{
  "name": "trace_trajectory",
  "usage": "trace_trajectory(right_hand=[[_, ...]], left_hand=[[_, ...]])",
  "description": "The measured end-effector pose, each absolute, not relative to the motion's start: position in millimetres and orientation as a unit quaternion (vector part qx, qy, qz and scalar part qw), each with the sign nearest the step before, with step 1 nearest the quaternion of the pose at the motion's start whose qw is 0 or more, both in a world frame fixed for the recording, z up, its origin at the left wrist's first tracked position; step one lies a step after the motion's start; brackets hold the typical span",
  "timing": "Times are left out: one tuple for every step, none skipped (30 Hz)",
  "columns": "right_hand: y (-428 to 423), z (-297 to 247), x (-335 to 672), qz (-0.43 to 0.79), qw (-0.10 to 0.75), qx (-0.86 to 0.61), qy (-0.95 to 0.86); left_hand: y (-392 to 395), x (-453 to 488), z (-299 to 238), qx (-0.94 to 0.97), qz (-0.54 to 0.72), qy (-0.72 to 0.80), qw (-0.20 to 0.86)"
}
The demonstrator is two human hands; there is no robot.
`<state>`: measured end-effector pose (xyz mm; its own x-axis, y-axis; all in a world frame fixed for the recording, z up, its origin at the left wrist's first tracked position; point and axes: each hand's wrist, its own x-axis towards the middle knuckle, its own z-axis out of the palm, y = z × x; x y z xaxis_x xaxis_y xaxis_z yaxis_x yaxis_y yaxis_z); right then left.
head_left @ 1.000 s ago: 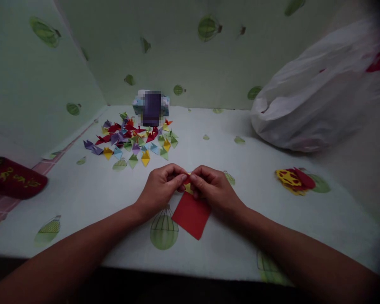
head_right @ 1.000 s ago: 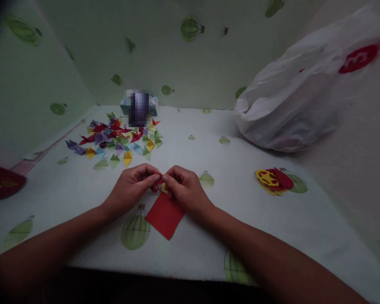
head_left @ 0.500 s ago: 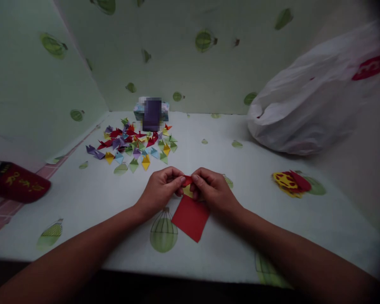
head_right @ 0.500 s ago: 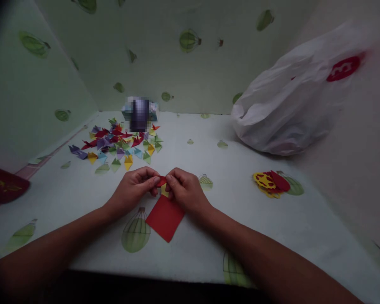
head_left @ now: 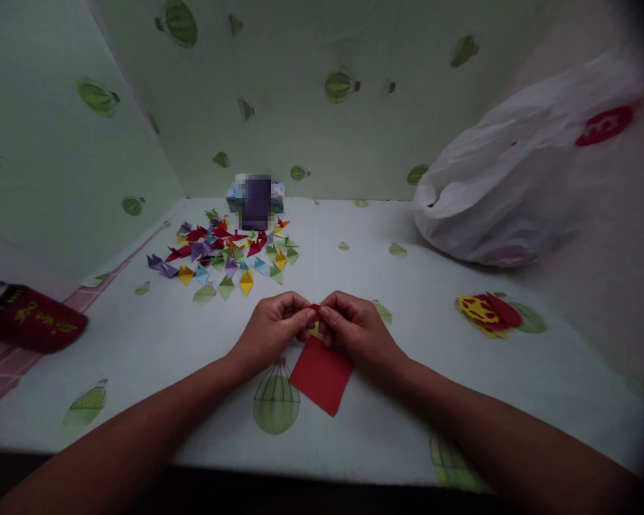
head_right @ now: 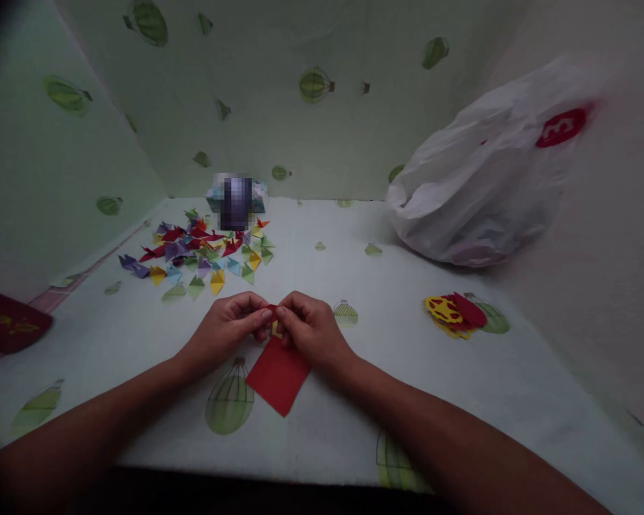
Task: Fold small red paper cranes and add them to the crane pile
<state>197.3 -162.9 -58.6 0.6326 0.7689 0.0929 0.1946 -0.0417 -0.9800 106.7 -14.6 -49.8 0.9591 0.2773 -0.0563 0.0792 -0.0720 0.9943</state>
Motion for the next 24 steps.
trace_trajectory(right_hand=[[-163.0,-58.7,197.4,0.239,0.593,-0.682,-0.356],[-163.2,-58.7,197.4,0.233,0.589,-0.686,-0.359],[-163.4,-58.7,197.5,0.226,0.585,-0.69,-0.361],[-163.6,-58.9,197.6,0.224,0.583,-0.691,-0.362],[-163.5,-59.1,197.9,0.227,0.584,-0.69,-0.362],[-163.4,-59.5,198.2,0.234,0.586,-0.687,-0.359],[-163.1,-59.9,198.7,0.241,0.589,-0.684,-0.357],[-162.8,-60.3,199.3,0.246,0.59,-0.682,-0.356],[-162.4,-60.6,199.8,0.248,0.587,-0.682,-0.359],[-162.2,-60.8,200.4,0.247,0.58,-0.684,-0.366],[-162.2,-60.9,200.8,0.243,0.571,-0.689,-0.374],[-162.3,-60.8,201.1,0.234,0.561,-0.695,-0.384],[-162.6,-60.8,201.3,0.221,0.551,-0.702,-0.392],[-162.9,-60.7,201.3,0.204,0.543,-0.709,-0.4],[-163.2,-60.7,201.2,0.185,0.538,-0.716,-0.404],[-163.5,-60.8,201.0,0.169,0.536,-0.72,-0.407],[-163.6,-61.0,200.8,0.16,0.534,-0.722,-0.409],[-163.6,-61.2,200.6,0.158,0.534,-0.723,-0.409],[-163.5,-61.4,200.7,0.162,0.535,-0.722,-0.408],[-163.2,-61.6,200.9,0.169,0.536,-0.72,-0.408],[-162.9,-61.7,201.3,0.179,0.536,-0.717,-0.409],[-162.7,-61.6,201.8,0.188,0.534,-0.714,-0.413],[-162.5,-61.5,202.5,0.194,0.53,-0.71,-0.42],[-162.4,-61.4,203.2,0.195,0.525,-0.709,-0.429]], left_hand=[[-14.7,106.6,-49.5,0.726,0.073,0.121,0.673],[-14.9,106.4,-49.1,0.721,0.072,0.121,0.678],[-15.2,106.3,-48.9,0.717,0.071,0.121,0.683],[-15.5,106.1,-48.8,0.714,0.071,0.121,0.686],[-15.8,106.0,-48.8,0.713,0.071,0.122,0.686],[-16.0,105.8,-49.0,0.716,0.071,0.122,0.684],[-16.1,105.7,-49.4,0.721,0.069,0.121,0.679],[-16.2,105.5,-49.9,0.727,0.064,0.118,0.673],[-16.2,105.5,-50.6,0.735,0.057,0.112,0.667],[-16.2,105.5,-51.3,0.741,0.048,0.108,0.66],[-16.2,105.6,-51.9,0.746,0.04,0.107,0.656],[-16.2,105.8,-52.4,0.749,0.033,0.107,0.654],[-16.3,106.0,-52.5,0.749,0.028,0.108,0.653],[-16.3,106.3,-52.4,0.746,0.026,0.111,0.656],[-16.2,106.5,-52.0,0.743,0.023,0.113,0.659],[-16.0,106.7,-51.3,0.74,0.019,0.113,0.662],[-15.7,106.7,-50.6,0.739,0.016,0.111,0.664],[-15.2,106.7,-49.9,0.739,0.013,0.109,0.665],[-14.7,106.5,-49.3,0.74,0.011,0.107,0.664],[-14.0,106.3,-49.0,0.741,0.009,0.105,0.663],[-13.2,106.1,-48.9,0.743,0.007,0.104,0.661],[-12.4,105.8,-49.1,0.744,0.003,0.103,0.66],[-11.6,105.7,-49.5,0.745,-0.002,0.103,0.659],[-10.9,105.6,-50.1,0.746,-0.008,0.104,0.658]])
